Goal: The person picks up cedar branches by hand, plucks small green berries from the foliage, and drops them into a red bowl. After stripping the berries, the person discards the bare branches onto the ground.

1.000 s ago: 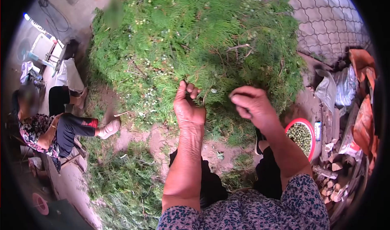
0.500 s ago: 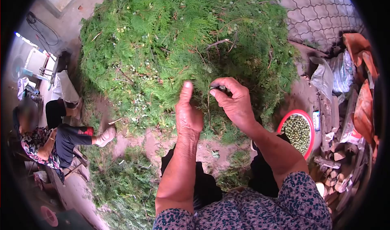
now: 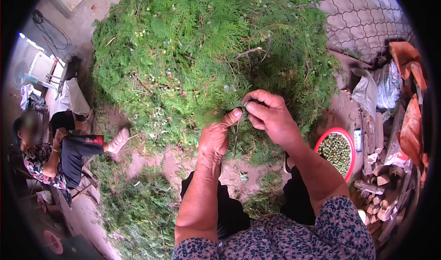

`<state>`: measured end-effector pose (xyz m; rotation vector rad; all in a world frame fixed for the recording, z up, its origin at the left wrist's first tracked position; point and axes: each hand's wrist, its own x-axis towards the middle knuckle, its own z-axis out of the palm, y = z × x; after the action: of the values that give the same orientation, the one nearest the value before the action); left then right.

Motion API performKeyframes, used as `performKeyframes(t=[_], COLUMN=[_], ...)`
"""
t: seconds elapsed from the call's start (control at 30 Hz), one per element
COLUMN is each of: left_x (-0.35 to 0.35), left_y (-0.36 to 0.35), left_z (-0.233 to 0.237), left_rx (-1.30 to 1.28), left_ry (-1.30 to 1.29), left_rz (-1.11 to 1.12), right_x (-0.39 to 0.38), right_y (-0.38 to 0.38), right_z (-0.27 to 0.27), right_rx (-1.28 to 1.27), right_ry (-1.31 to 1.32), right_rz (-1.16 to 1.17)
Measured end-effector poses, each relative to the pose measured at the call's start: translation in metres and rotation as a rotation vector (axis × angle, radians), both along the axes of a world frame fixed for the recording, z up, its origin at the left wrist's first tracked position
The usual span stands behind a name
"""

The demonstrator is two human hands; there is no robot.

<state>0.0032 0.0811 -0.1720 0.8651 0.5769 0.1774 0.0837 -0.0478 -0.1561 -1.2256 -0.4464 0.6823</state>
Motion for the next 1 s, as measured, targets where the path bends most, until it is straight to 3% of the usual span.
performKeyframes(t=[0.07, 0.13, 0.2, 0.23, 0.27, 0.33, 0.4, 0.47, 0.53, 0.6, 0.67, 0.83, 0.87, 0.9, 0.93, 0.97, 1.0], left_x=[-0.001, -0.005, -0.007, -0.015, -0.02, -0.025, -0.023, -0.017, -0.006, -0.006, -0.007, -0.01, -0.01, -0.009, -0.009, -0.008, -0.007], left_y=[0.004, 0.008, 0.009, 0.013, 0.016, 0.019, 0.016, 0.012, 0.006, 0.002, 0.001, 0.003, 0.003, 0.002, 0.002, 0.003, 0.004], left_z=[-0.003, -0.005, -0.002, -0.013, -0.021, -0.022, -0.018, -0.01, -0.001, 0.0, 0.002, 0.006, 0.005, 0.002, -0.001, -0.004, -0.008], left_rx=[-0.055, 0.079, 0.326, 0.675, 0.676, 1.251, 1.138, 1.024, 0.201, 0.248, 0.295, 0.437, 0.437, 0.274, 0.112, 0.115, 0.051], left_ry=[-0.015, 0.048, 0.164, 0.029, 0.029, -0.086, -0.046, -0.004, 0.062, 0.042, 0.023, 0.131, 0.13, 0.083, 0.035, 0.033, 0.011], left_rz=[-0.02, -0.068, -0.124, -0.208, -0.208, -0.32, -0.285, -0.253, -0.059, -0.024, 0.013, 0.016, 0.016, 0.014, 0.011, 0.011, 0.029], right_x=[0.008, 0.013, 0.015, 0.015, 0.015, 0.017, 0.018, 0.012, 0.007, 0.004, 0.002, 0.002, 0.003, 0.003, 0.003, 0.003, 0.004], right_y=[-0.003, -0.003, -0.003, -0.002, -0.001, 0.0, 0.001, 0.005, 0.013, 0.018, 0.017, 0.019, 0.018, 0.016, 0.015, 0.014, 0.013], right_z=[0.002, 0.006, 0.006, 0.009, 0.01, 0.009, 0.01, 0.015, 0.012, 0.004, 0.005, -0.006, -0.007, -0.006, -0.005, -0.003, -0.002], right_rx=[0.141, 0.214, 0.271, 0.298, 0.324, 0.282, 0.241, 0.038, 0.007, -0.049, -0.074, -0.107, -0.12, -0.12, -0.052, 0.018, 0.021], right_ry=[0.14, 0.338, 0.358, 0.371, 0.383, 0.297, 0.211, 0.018, -0.113, -0.2, -0.096, -0.203, -0.231, -0.231, 0.011, 0.252, 0.249], right_rz=[0.067, -0.021, 0.026, -0.003, -0.03, -0.051, -0.072, -0.087, -0.085, -0.176, -0.093, -0.034, -0.014, -0.014, 0.045, 0.103, 0.104])
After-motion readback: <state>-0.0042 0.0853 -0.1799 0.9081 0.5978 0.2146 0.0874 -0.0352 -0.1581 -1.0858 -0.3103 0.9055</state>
